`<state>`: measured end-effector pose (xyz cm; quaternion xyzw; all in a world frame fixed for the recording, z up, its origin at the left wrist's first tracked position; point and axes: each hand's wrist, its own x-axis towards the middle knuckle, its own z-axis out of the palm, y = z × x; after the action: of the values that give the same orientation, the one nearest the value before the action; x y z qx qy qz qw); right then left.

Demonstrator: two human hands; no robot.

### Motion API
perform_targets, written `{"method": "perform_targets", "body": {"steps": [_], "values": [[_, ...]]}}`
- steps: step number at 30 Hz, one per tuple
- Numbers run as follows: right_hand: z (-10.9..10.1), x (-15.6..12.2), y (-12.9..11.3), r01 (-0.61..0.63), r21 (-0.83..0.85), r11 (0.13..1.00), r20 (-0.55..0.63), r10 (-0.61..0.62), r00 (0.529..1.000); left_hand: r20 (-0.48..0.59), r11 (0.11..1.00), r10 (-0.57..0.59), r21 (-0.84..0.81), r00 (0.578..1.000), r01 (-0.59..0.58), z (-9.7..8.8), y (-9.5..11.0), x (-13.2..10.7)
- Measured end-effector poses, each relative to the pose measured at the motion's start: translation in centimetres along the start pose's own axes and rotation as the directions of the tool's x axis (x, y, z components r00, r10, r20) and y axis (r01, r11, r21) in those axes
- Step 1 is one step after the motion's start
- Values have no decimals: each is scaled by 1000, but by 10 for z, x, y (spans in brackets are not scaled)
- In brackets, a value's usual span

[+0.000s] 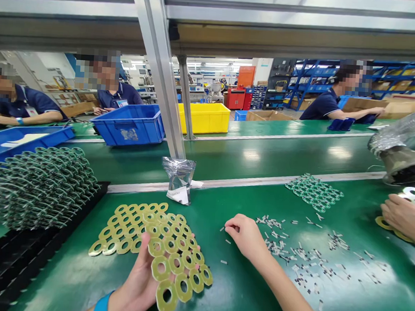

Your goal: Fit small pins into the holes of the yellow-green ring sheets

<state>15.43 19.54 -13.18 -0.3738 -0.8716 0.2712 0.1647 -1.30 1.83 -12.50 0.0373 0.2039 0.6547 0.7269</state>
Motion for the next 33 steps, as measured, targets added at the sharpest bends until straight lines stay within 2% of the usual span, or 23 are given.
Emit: {"method": "perform_targets", "body": {"steps": [6,10,16,19,21,24,26,28,30,33], "values": [[17,-2,-12,-98,-107,989,-97,88,991,5,1000,-2,-20,1000,2,-1,-3,-1],[25,-3,-16,-138,-102,985,-143,123,982,14,999,-30,-28,999,30,-4,-5,-1],[20,3,-15,-112,108,988,-85,121,989,80,993,-92,76,993,86,-7,-6,-3],[17,10,-30,-72,253,965,-17,79,997,132,986,-125,127,983,108,-10,-6,-4],[16,15,-51,-52,419,906,32,43,999,168,983,-138,140,976,115,-12,-6,-4],[17,24,-86,-61,732,679,102,-21,995,230,982,-148,152,962,114,-14,-4,-1],[21,29,-106,-90,839,537,125,-29,992,266,980,-153,165,952,112,-14,-3,2],[27,34,-119,-129,886,445,144,-1,990,293,981,-136,173,946,87,-17,-2,4],[34,37,-125,-157,905,395,161,21,987,303,980,-104,192,947,46,-20,-1,6],[40,40,-128,-145,905,399,157,3,988,282,968,-92,251,955,19,-26,0,7]]}}
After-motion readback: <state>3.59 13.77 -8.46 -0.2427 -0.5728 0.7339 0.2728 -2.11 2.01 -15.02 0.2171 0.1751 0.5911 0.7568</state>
